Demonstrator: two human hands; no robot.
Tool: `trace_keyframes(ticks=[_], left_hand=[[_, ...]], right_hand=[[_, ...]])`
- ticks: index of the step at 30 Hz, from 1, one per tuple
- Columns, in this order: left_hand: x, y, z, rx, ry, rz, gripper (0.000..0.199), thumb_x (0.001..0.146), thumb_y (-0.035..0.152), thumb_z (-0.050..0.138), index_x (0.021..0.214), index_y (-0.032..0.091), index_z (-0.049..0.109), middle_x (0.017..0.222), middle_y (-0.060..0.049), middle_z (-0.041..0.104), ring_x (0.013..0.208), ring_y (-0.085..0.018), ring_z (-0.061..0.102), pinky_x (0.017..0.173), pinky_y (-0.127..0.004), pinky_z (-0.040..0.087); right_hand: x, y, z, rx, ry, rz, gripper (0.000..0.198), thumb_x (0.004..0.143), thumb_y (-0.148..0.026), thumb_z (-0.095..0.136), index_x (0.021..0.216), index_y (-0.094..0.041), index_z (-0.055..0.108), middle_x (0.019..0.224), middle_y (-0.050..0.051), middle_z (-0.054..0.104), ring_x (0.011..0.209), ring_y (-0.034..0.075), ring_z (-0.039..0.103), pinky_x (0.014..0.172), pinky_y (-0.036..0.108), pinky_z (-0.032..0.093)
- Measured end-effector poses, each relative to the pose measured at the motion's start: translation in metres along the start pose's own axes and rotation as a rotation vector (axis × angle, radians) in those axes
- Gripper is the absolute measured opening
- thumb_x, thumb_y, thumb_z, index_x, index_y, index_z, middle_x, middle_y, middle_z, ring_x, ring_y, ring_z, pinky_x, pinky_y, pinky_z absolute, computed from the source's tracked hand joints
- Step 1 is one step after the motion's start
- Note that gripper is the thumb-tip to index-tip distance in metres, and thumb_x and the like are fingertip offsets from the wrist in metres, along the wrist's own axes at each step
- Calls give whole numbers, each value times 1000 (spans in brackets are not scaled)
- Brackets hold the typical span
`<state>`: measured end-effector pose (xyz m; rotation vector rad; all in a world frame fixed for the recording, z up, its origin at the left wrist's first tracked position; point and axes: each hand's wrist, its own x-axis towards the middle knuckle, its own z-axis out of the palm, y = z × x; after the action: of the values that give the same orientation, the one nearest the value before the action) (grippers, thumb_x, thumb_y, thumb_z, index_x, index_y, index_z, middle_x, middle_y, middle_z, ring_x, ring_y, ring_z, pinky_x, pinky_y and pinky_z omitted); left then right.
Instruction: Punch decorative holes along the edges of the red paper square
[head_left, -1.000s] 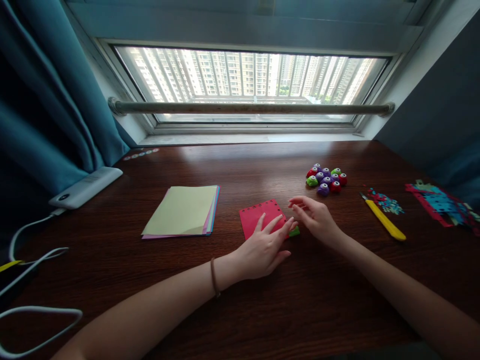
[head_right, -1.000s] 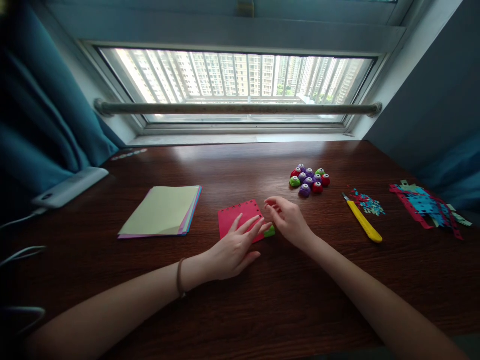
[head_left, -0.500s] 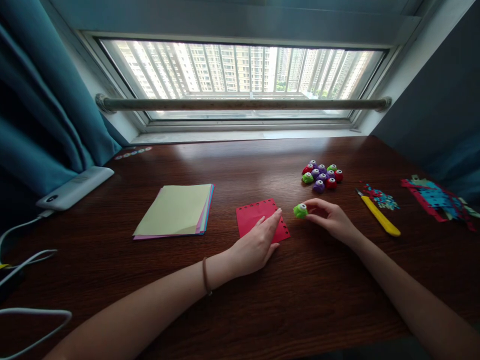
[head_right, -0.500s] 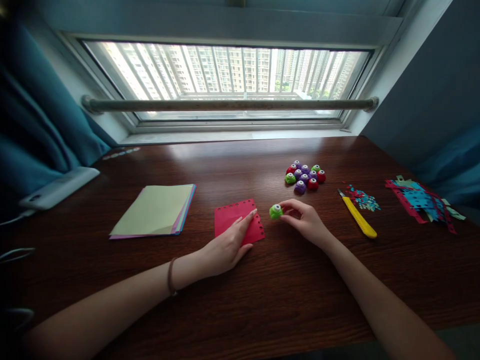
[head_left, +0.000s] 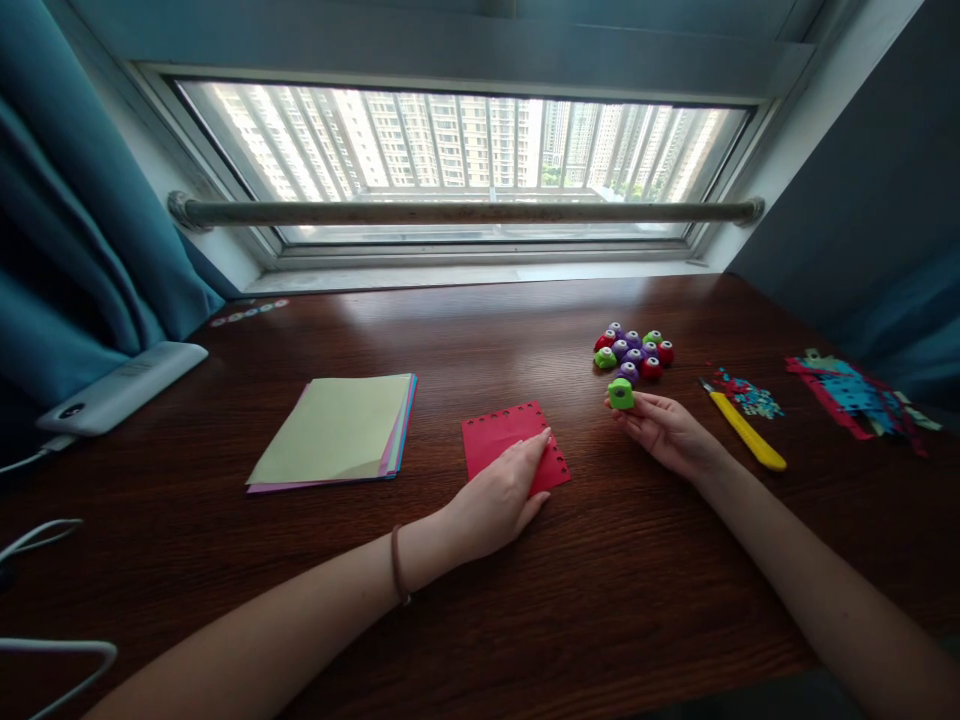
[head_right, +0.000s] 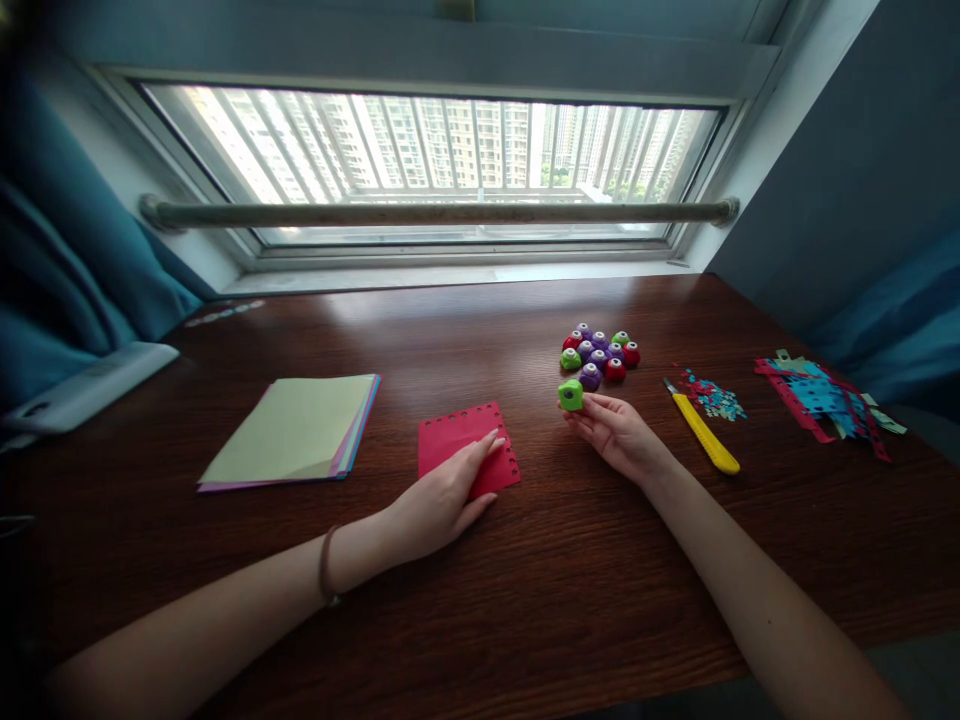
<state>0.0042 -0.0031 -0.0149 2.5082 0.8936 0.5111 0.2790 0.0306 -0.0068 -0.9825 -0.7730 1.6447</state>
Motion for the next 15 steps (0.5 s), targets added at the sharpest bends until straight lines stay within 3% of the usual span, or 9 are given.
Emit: trace_keyframes(ticks=[6, 9, 12, 15], left_hand=[[0, 0, -1, 15, 12, 10, 64, 87, 19, 50, 140, 9, 17, 139, -18, 36, 131, -23, 34, 108, -40, 34], [0, -1, -1, -39, 23, 1, 65, 87, 19, 52, 141, 10, 16, 137, -16, 41, 128, -22, 38, 107, -38, 36], [0, -2, -2, -94, 28, -5, 60, 88, 20, 52, 140, 14, 22, 134, -13, 45, 125, -20, 42, 105, -36, 38], [0, -3, -3, -111, 40, 3, 43, 90, 21, 49, 132, 17, 39, 132, -9, 47, 122, -18, 46, 104, -33, 40]], right_hand=[[-7, 4, 9, -39, -88, 30, 30, 77, -31, 71, 102, -16, 66, 99, 8, 67, 84, 14, 64, 80, 22, 51], [-6, 6, 10, -109, -70, -24, 33, 75, -34, 73, 103, -19, 65, 103, 7, 65, 89, 16, 63, 83, 26, 50], [-1, 3, 3, -331, 67, -226, 41, 67, -36, 77, 102, -21, 64, 103, 6, 65, 94, 21, 61, 86, 34, 49], [4, -4, -11, -850, 258, -509, 35, 69, -40, 72, 96, -19, 64, 94, 7, 65, 88, 25, 60, 84, 42, 48]])
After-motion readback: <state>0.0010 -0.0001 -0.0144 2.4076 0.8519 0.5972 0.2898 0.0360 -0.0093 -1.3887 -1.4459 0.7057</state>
